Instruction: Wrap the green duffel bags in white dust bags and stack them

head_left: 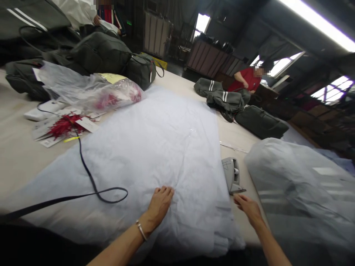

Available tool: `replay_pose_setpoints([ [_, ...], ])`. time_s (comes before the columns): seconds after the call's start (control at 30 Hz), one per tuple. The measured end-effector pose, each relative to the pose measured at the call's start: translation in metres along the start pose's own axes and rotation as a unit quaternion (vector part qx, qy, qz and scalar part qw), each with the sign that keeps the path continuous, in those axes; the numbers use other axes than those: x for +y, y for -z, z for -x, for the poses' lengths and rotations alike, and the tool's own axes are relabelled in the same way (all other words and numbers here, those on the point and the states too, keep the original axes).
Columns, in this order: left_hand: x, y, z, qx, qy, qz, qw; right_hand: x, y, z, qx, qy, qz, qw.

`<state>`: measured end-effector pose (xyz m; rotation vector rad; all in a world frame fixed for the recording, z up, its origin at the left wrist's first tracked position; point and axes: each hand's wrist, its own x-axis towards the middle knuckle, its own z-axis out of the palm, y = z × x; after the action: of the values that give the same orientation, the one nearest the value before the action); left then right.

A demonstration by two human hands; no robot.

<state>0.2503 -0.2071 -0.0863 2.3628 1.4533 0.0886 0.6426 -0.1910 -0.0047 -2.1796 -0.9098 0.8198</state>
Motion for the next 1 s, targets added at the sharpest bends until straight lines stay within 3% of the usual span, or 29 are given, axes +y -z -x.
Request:
replay_pose_setpoints([
  [0.07, 0.000, -0.002, 0.001, 0.010, 0.010, 0.006, 1.000, -0.036, -0.046, 0.022, -0.128, 0.046, 0.003, 0.991],
  [0.17, -0.001, -0.004, 0.001, 0.016, 0.025, 0.007, 1.000, -0.090, -0.128, 0.053, -0.311, 0.113, 0.019, 0.944],
  [0.27, -0.006, -0.004, 0.004, 0.022, 0.037, 0.006, 0.999, -0.124, -0.191, 0.066, -0.370, 0.110, 0.047, 0.921],
  [0.33, -0.009, -0.003, 0.007, 0.036, 0.046, 0.006, 0.998, -0.132, -0.215, 0.063, -0.374, 0.094, 0.073, 0.920],
  [0.57, -0.013, -0.003, 0.010, 0.061, 0.051, 0.018, 0.997, -0.128, -0.244, 0.036, -0.326, 0.048, 0.214, 0.920],
  [0.77, -0.014, -0.006, 0.009, 0.060, 0.048, 0.021, 0.997, -0.141, -0.261, 0.021, -0.307, 0.048, 0.353, 0.882],
  [1.0, -0.016, -0.009, 0.008, 0.063, 0.042, 0.022, 0.997, -0.132, -0.252, 0.011, -0.238, 0.095, 0.438, 0.862],
])
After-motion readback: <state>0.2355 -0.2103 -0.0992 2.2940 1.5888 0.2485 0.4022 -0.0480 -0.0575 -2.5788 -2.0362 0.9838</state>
